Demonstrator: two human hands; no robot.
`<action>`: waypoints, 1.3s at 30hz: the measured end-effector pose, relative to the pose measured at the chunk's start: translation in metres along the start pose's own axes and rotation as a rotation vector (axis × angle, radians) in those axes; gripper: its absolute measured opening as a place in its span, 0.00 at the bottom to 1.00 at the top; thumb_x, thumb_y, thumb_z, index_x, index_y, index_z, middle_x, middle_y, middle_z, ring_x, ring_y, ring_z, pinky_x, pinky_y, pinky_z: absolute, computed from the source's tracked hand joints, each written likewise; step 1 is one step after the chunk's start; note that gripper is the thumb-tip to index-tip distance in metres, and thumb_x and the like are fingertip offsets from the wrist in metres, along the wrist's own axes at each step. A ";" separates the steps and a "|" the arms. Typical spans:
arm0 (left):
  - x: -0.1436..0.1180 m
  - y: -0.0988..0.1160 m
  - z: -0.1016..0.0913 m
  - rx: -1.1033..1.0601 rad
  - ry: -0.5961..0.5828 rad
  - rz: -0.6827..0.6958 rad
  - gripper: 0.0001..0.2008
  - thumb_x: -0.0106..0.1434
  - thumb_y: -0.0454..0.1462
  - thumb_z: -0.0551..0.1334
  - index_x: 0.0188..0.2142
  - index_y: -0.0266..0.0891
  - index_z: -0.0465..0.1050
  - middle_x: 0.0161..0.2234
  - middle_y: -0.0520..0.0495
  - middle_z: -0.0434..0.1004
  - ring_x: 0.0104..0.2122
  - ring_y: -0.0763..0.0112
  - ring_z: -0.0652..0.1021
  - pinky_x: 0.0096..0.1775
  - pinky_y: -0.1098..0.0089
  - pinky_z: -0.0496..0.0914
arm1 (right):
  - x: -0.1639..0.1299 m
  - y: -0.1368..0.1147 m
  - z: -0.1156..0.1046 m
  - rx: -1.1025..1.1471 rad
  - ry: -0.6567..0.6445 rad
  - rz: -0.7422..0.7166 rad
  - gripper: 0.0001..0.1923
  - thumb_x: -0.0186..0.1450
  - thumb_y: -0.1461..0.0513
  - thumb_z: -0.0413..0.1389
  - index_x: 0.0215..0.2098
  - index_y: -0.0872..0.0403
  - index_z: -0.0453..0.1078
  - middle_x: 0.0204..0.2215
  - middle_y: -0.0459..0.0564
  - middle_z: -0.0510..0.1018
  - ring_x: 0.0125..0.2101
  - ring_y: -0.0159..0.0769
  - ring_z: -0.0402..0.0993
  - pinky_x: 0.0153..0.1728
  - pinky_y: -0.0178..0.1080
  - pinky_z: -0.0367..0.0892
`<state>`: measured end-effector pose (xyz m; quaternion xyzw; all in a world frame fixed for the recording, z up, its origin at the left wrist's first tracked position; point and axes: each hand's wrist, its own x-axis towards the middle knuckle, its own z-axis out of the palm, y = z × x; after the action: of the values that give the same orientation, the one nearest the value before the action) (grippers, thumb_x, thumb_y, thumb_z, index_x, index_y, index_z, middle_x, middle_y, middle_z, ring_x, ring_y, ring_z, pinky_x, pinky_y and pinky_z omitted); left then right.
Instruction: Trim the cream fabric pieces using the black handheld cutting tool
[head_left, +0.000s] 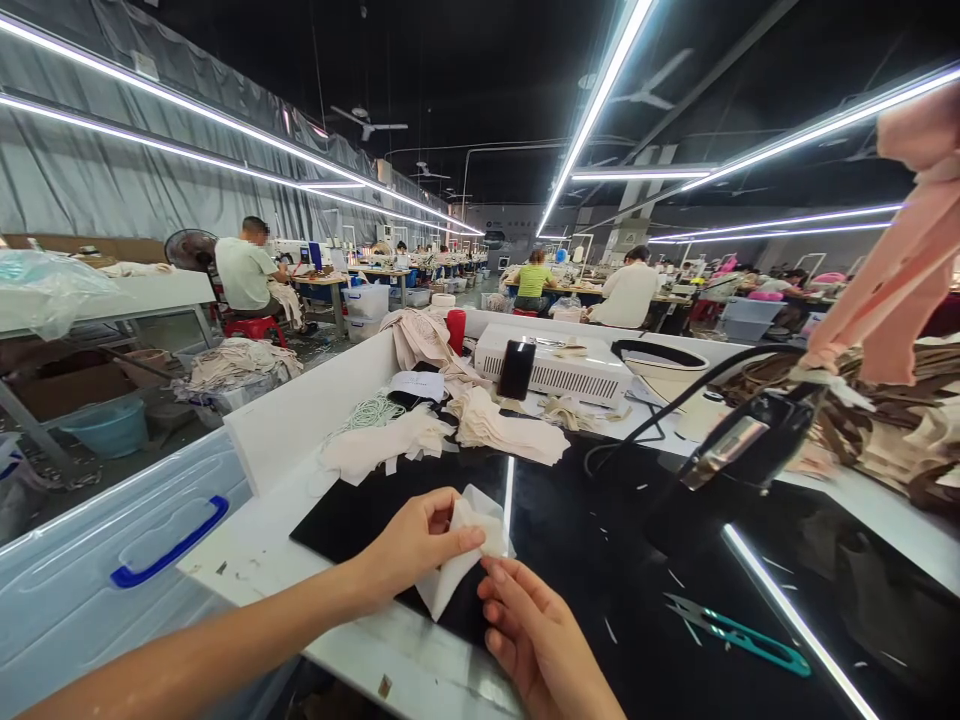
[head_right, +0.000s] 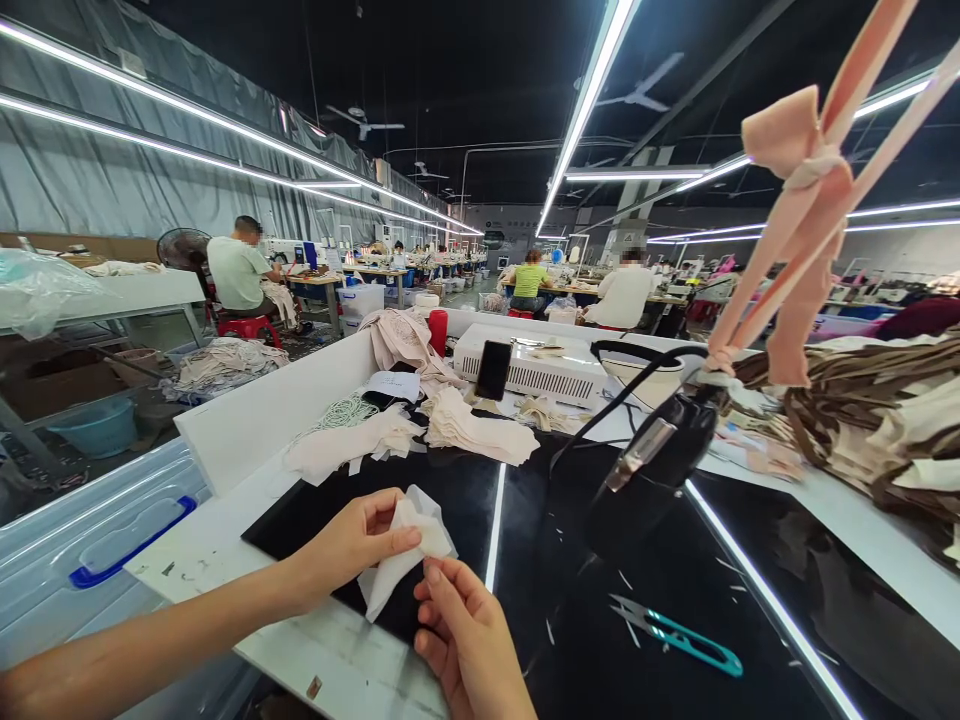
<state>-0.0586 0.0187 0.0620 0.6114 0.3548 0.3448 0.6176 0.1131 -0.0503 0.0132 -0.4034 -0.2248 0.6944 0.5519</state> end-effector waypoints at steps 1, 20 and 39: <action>-0.001 0.000 0.001 -0.004 -0.006 -0.001 0.25 0.58 0.53 0.75 0.38 0.36 0.70 0.35 0.51 0.75 0.33 0.73 0.72 0.36 0.73 0.62 | 0.001 0.000 0.000 -0.002 -0.004 0.003 0.24 0.50 0.51 0.79 0.36 0.55 0.79 0.30 0.46 0.79 0.26 0.27 0.73 0.25 0.29 0.73; -0.004 -0.001 -0.004 0.069 0.062 -0.133 0.32 0.55 0.61 0.72 0.41 0.38 0.69 0.32 0.51 0.74 0.28 0.74 0.69 0.24 0.77 0.61 | -0.001 0.003 -0.005 -0.049 0.008 0.025 0.24 0.46 0.51 0.80 0.30 0.57 0.79 0.29 0.48 0.78 0.25 0.26 0.67 0.22 0.29 0.67; -0.003 -0.016 0.001 0.075 0.157 0.000 0.26 0.58 0.57 0.71 0.35 0.38 0.68 0.32 0.51 0.72 0.31 0.71 0.69 0.31 0.72 0.63 | -0.009 0.008 0.004 -0.100 0.061 -0.046 0.23 0.46 0.51 0.78 0.27 0.55 0.75 0.25 0.44 0.73 0.24 0.26 0.64 0.20 0.28 0.61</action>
<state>-0.0597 0.0152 0.0458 0.6049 0.4149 0.3783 0.5646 0.1058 -0.0609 0.0129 -0.4461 -0.2513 0.6569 0.5534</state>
